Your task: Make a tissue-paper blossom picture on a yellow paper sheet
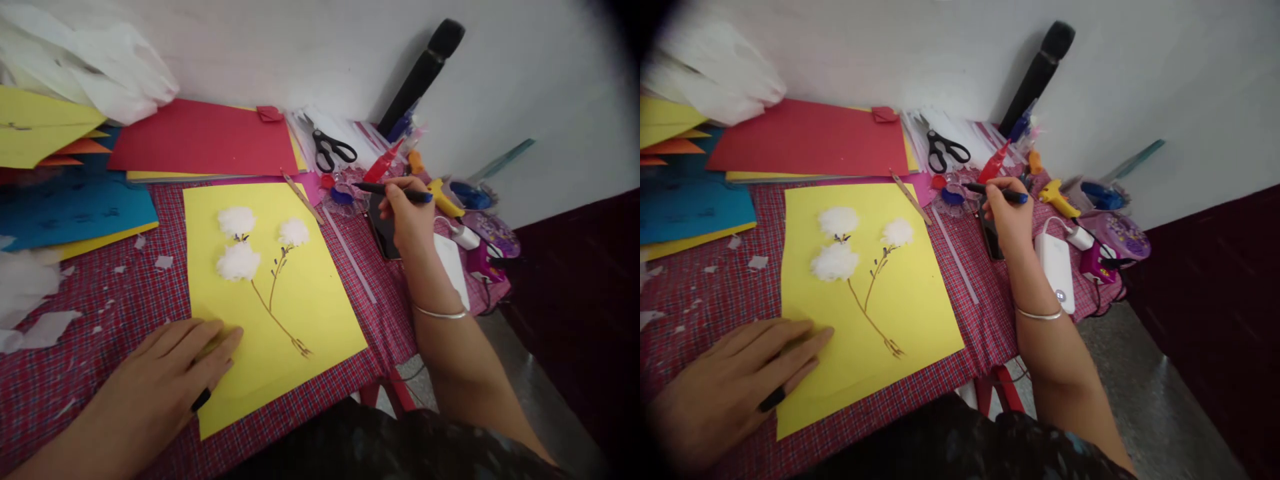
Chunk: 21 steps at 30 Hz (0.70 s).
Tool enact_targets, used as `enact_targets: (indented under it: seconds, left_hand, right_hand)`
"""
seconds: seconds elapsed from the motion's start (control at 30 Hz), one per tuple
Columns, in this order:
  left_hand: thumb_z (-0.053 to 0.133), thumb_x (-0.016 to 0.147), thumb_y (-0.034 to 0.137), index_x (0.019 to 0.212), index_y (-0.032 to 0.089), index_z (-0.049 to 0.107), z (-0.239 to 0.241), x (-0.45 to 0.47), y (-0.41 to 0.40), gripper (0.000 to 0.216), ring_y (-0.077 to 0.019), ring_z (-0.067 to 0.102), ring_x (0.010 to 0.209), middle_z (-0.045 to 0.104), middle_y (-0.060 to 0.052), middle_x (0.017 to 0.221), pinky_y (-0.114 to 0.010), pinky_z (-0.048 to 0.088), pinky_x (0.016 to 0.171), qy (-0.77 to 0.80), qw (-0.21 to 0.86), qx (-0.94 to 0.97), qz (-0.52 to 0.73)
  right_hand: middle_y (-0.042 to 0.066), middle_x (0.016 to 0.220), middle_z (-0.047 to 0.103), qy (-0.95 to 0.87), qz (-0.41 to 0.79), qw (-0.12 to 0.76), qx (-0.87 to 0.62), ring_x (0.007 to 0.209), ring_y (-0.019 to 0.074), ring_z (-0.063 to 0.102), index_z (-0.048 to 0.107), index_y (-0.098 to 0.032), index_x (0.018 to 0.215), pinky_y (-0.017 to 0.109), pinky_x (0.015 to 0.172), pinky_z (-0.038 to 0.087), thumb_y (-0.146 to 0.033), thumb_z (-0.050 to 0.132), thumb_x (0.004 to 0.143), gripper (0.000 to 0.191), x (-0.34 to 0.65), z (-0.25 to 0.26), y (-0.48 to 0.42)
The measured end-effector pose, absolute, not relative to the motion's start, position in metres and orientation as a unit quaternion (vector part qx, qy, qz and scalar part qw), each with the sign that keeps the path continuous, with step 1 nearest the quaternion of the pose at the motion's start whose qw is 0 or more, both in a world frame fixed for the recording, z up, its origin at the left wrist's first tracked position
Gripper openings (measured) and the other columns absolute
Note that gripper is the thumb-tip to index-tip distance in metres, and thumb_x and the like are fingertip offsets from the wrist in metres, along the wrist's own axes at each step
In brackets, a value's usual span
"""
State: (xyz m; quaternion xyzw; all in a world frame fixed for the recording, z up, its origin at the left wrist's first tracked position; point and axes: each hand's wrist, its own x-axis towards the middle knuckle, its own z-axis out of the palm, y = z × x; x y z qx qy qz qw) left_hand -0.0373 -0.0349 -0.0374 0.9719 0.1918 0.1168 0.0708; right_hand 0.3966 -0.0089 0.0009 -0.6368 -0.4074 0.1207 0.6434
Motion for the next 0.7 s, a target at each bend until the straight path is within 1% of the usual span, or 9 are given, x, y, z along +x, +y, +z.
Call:
enact_targets:
  seconds: [0.07,0.13,0.27,0.4,0.5,0.6,0.7]
  left_hand:
    - [0.044,0.085,0.004,0.133,0.025,0.060,-0.040,-0.039,-0.033,0.055,-0.0280,0.060,0.108,0.068,-0.007,0.119,-0.040,0.045,0.094,0.189,0.075,0.971,0.122]
    - [0.046,0.087,0.008,0.133,0.025,0.061,-0.041,-0.039,-0.030,0.050,-0.0272,0.060,0.107,0.069,-0.006,0.119,-0.039,0.046,0.093,0.185,0.076,0.972,0.123]
    - [0.050,0.091,0.014,0.133,0.025,0.061,-0.040,-0.038,-0.027,0.044,-0.0244,0.061,0.105,0.069,-0.005,0.119,-0.037,0.046,0.092,0.171,0.070,0.975,0.122]
    - [0.046,0.097,0.020,0.129,0.023,0.062,-0.034,-0.035,-0.028,0.036,-0.0240,0.060,0.103,0.069,-0.006,0.115,-0.038,0.045,0.092,0.174,0.080,0.974,0.124]
    - [0.043,0.100,0.024,0.126,0.021,0.064,-0.028,-0.032,-0.028,0.034,-0.0248,0.060,0.101,0.070,-0.007,0.112,-0.039,0.046,0.090,0.182,0.084,0.973,0.115]
    - [0.042,0.100,0.023,0.125,0.021,0.064,-0.023,-0.031,-0.027,0.034,-0.0260,0.061,0.102,0.070,-0.008,0.112,-0.040,0.048,0.090,0.181,0.085,0.973,0.111]
    - [0.048,0.096,0.020,0.125,0.023,0.063,-0.024,-0.031,-0.029,0.033,-0.0233,0.063,0.101,0.072,-0.005,0.111,-0.036,0.049,0.090,0.162,0.075,0.977,0.117]
  right_hand:
    - [-0.005,0.052,0.056,-0.419,0.103,0.630,-0.646,0.042,0.0095,0.050,0.062,-0.022,0.080,0.022,0.040,0.038,-0.039,0.070,0.082,0.019,0.395,-0.003,-0.007]
    - [-0.005,0.049,0.053,-0.428,0.088,0.622,-0.650,0.038,0.0099,0.048,0.060,-0.022,0.078,0.023,0.038,0.036,-0.042,0.068,0.085,0.022,0.394,-0.007,-0.005]
    - [-0.004,0.048,0.053,-0.444,0.066,0.601,-0.661,0.038,0.0114,0.050,0.060,-0.023,0.079,0.026,0.039,0.039,-0.049,0.066,0.087,0.027,0.395,-0.013,-0.003]
    - [-0.003,0.048,0.054,-0.434,0.062,0.579,-0.688,0.041,0.0140,0.053,0.060,-0.023,0.079,0.028,0.041,0.042,-0.048,0.066,0.086,0.027,0.397,-0.016,-0.003]
    - [-0.003,0.048,0.053,-0.434,0.062,0.564,-0.700,0.041,0.0133,0.054,0.058,-0.024,0.077,0.028,0.042,0.041,-0.047,0.067,0.086,0.027,0.397,-0.017,-0.002]
    - [-0.004,0.051,0.054,-0.440,0.072,0.557,-0.701,0.043,0.0124,0.054,0.056,-0.024,0.076,0.027,0.043,0.040,-0.045,0.066,0.087,0.026,0.394,-0.017,-0.002]
    - [-0.005,0.052,0.054,-0.431,0.091,0.554,-0.707,0.042,0.0121,0.052,0.056,-0.023,0.076,0.026,0.043,0.039,-0.041,0.064,0.087,0.022,0.388,-0.016,-0.005]
